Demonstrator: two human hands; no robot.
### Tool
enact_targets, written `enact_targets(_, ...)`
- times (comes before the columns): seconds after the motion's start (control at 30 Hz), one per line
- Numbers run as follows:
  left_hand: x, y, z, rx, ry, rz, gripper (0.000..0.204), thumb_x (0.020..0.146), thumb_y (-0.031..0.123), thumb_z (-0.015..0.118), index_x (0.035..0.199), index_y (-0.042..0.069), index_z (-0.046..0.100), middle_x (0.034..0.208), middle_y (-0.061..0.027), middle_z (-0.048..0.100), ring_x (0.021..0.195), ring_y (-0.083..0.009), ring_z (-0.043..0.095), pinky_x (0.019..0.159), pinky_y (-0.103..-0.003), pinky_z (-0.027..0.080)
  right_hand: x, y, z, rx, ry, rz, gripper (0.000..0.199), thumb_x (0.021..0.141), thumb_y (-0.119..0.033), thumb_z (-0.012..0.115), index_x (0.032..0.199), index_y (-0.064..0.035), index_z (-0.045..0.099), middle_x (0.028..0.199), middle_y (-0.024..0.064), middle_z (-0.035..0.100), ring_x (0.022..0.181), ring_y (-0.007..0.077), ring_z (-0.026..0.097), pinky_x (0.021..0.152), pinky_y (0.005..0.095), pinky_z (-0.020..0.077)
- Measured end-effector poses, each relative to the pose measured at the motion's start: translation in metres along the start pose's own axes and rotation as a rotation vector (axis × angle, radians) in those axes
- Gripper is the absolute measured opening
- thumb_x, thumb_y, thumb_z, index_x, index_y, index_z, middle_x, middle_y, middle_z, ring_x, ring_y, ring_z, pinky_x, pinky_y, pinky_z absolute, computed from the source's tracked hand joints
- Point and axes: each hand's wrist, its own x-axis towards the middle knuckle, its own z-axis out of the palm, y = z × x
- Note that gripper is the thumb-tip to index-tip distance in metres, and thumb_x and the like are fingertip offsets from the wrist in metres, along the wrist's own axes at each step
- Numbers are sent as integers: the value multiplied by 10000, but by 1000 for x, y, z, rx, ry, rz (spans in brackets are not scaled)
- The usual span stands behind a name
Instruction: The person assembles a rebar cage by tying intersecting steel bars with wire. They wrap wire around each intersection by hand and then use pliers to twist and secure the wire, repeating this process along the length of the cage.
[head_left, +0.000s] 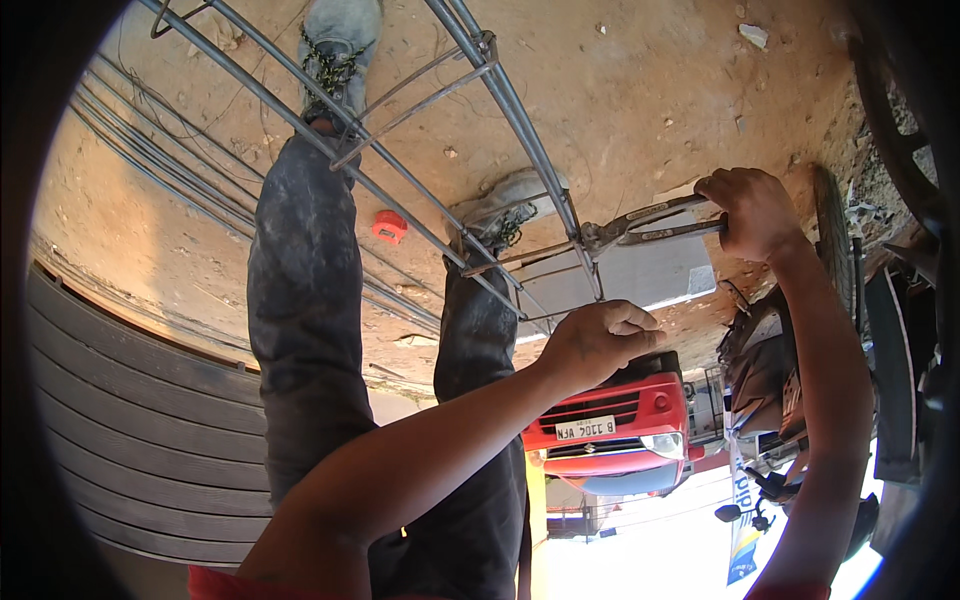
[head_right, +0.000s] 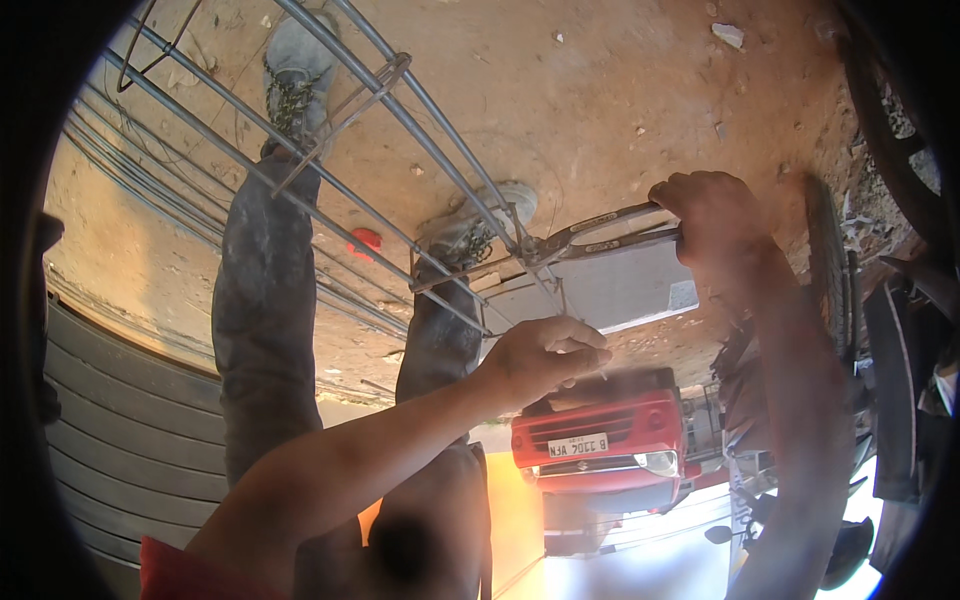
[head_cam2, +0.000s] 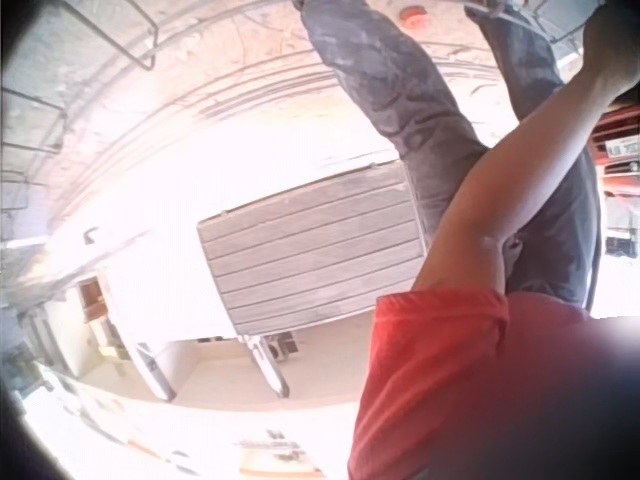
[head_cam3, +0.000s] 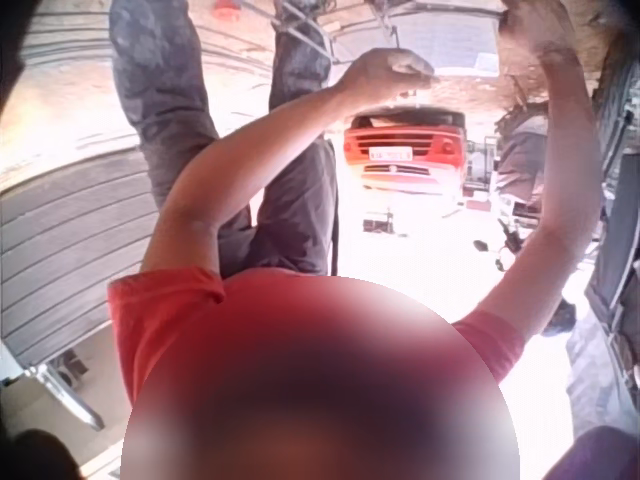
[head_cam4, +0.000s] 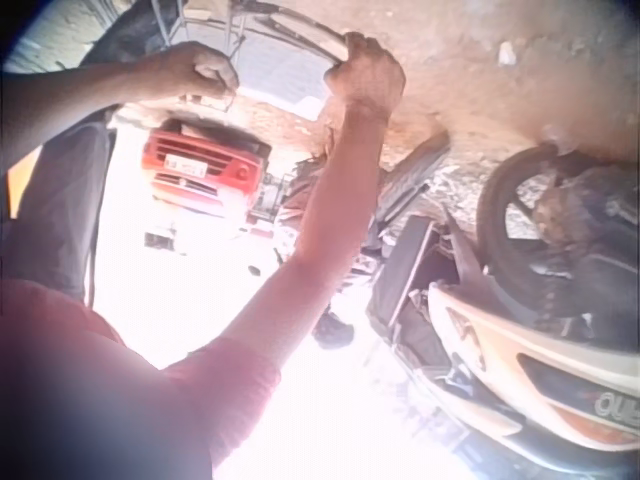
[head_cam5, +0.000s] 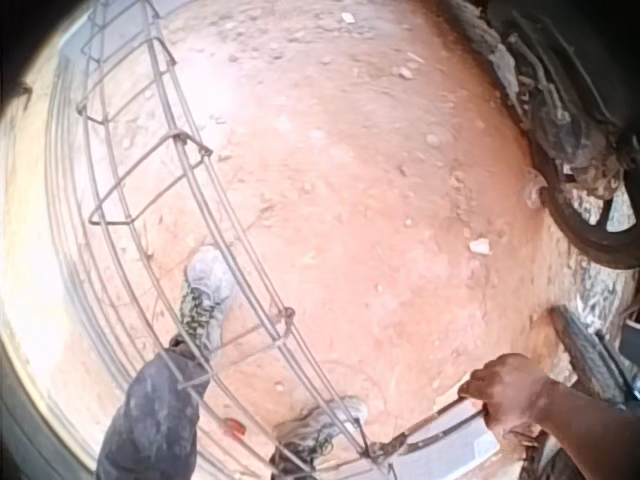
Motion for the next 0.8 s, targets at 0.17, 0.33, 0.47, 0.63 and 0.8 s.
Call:
enact_targets(0.17, -3, 14, -8, -18, -1, -58, 442, 892, 346, 706, 1179, 20, 622, 1144, -159, 678, 968, -189, 678, 697, -305, 571, 36, 15, -23, -76, -219, -68, 305, 614, -52, 665, 919, -62, 654, 880, 99, 658, 883, 325, 637, 775, 422, 503)
enact_targets(0.33, -1, 16, -4, -57, 51, -139, 633, 876, 423, 706, 1321, 20, 506, 1238, -190, 620, 994, -233, 668, 772, -329, 564, 13, -5, -46, -13, -307, -43, 294, 648, -81, 661, 941, -58, 667, 882, 138, 660, 862, 347, 644, 787, 445, 506)
enact_targets(0.47, 6, 12, 3, -363, 94, -219, 847, 837, 568, 687, 1443, 72, 364, 1366, -203, 508, 1203, -286, 551, 931, -427, 498, -20, -24, -36, 181, -413, 139, 302, 693, -64, 616, 989, -27, 666, 903, 174, 660, 871, 363, 647, 815, 452, 511)
enact_targets(0.63, 21, 3, 5, -741, -48, -183, 864, 808, 664, 655, 1458, 214, 306, 1486, -181, 355, 1392, -321, 333, 1041, -579, 357, -66, -61, -1, 383, -361, 311, 315, 644, -4, 572, 953, 7, 633, 823, 205, 629, 786, 400, 624, 704, 464, 506)
enact_targets(0.8, 25, -9, 19, -573, 238, -211, 574, 824, 417, 740, 1153, 18, 492, 1045, -162, 658, 1006, -281, 654, 892, -435, 506, -96, -122, 31, 790, -284, 560, 179, 735, -16, 547, 903, -4, 610, 740, 197, 632, 697, 387, 640, 664, 436, 507)
